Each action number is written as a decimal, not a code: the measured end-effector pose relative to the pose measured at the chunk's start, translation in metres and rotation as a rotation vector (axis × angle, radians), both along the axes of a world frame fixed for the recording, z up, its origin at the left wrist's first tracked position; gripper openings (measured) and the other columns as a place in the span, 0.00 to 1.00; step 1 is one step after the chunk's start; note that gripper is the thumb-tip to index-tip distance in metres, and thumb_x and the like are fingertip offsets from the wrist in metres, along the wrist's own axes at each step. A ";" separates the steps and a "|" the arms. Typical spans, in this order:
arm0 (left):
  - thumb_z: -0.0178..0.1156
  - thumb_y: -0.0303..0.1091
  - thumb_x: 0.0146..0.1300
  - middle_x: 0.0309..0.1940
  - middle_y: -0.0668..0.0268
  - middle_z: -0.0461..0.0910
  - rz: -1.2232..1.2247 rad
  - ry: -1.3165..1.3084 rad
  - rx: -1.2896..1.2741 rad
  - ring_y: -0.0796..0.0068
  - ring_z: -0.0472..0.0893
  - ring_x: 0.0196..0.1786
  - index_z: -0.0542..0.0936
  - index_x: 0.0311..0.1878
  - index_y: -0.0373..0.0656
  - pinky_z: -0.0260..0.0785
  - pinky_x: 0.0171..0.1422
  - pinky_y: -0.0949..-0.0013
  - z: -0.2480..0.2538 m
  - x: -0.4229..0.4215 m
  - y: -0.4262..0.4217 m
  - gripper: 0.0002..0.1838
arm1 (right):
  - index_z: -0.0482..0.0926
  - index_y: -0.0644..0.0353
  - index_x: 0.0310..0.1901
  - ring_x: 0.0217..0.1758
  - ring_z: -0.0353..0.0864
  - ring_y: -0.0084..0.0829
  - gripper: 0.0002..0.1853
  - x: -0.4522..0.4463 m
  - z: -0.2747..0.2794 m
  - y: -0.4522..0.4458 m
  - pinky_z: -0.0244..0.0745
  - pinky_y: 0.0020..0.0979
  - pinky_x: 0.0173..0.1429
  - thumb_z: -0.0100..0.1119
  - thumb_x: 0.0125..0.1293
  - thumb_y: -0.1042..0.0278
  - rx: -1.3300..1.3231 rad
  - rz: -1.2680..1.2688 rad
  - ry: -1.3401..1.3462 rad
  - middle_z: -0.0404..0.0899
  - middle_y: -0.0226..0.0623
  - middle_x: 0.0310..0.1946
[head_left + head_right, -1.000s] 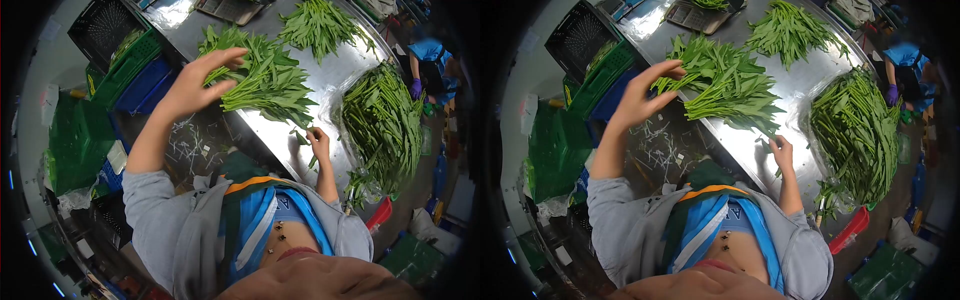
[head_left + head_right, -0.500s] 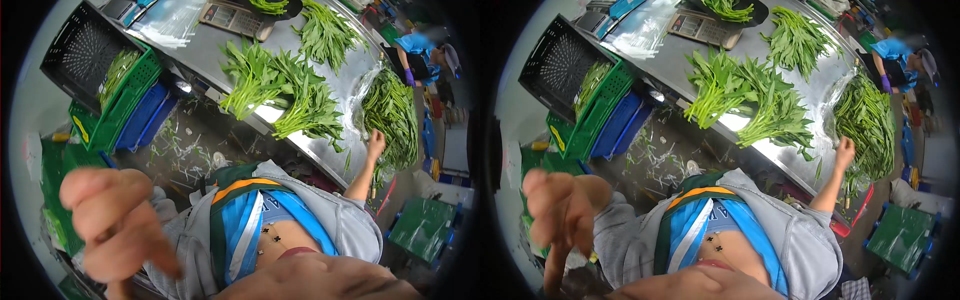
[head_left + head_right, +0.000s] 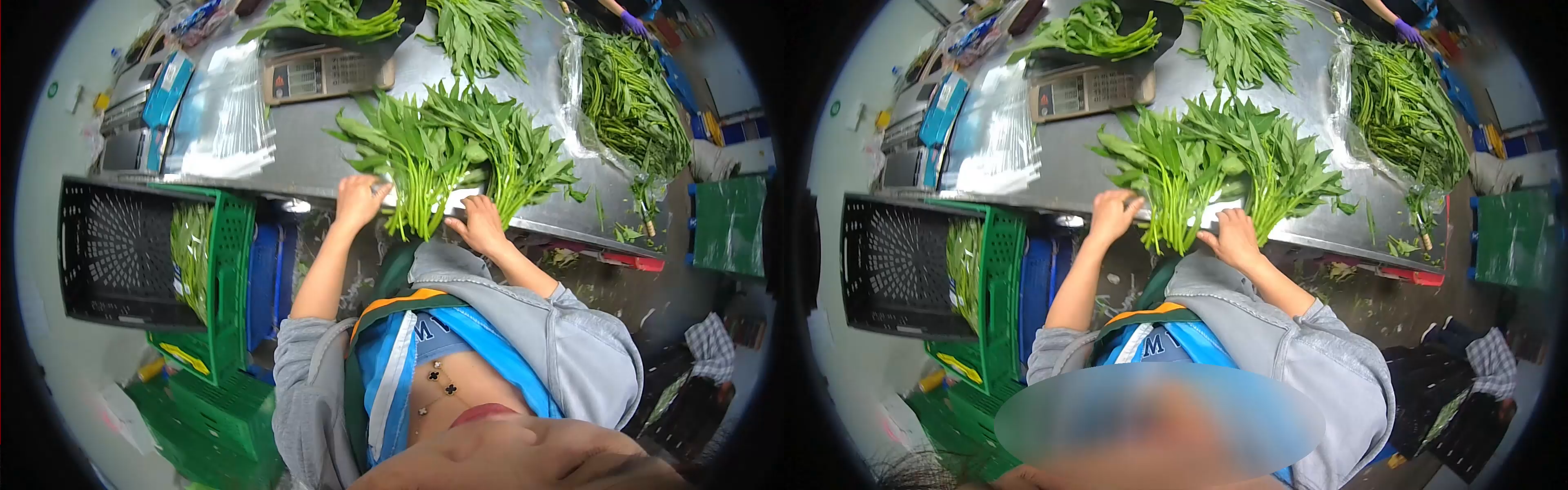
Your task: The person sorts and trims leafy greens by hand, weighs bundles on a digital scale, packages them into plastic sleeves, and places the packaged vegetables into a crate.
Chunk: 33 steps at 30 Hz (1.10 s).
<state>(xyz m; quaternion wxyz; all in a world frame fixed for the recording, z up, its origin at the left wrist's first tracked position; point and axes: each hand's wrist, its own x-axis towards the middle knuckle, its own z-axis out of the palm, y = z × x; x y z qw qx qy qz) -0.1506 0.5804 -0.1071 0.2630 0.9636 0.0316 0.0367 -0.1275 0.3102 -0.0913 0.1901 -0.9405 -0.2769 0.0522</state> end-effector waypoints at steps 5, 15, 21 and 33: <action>0.44 0.62 0.59 0.33 0.47 0.79 -0.190 0.574 -0.169 0.48 0.78 0.38 0.80 0.33 0.36 0.68 0.45 0.55 -0.019 0.039 -0.001 0.33 | 0.80 0.67 0.33 0.44 0.72 0.46 0.35 0.028 -0.030 0.022 0.64 0.43 0.49 0.47 0.55 0.34 -0.252 -0.116 0.166 0.77 0.50 0.36; 0.61 0.44 0.55 0.41 0.61 0.79 0.079 0.690 -1.164 0.74 0.77 0.43 0.76 0.48 0.35 0.68 0.47 0.71 -0.037 0.077 -0.019 0.23 | 0.64 0.69 0.55 0.54 0.73 0.43 0.38 0.043 -0.053 0.107 0.67 0.35 0.56 0.70 0.46 0.57 0.693 -0.327 0.718 0.73 0.54 0.48; 0.57 0.39 0.60 0.46 0.60 0.76 -0.040 0.398 -1.235 0.70 0.76 0.46 0.70 0.53 0.36 0.68 0.50 0.67 -0.008 0.043 0.034 0.21 | 0.67 0.68 0.52 0.49 0.76 0.45 0.34 0.042 0.013 0.144 0.69 0.36 0.53 0.72 0.44 0.65 0.752 -0.258 0.606 0.75 0.51 0.45; 0.59 0.42 0.59 0.50 0.62 0.73 0.004 0.762 -1.498 0.71 0.73 0.50 0.68 0.56 0.37 0.65 0.55 0.67 -0.022 0.079 0.069 0.26 | 0.76 0.64 0.42 0.33 0.77 0.23 0.18 0.077 0.009 0.168 0.72 0.24 0.37 0.67 0.51 0.68 0.896 -0.167 1.251 0.79 0.34 0.34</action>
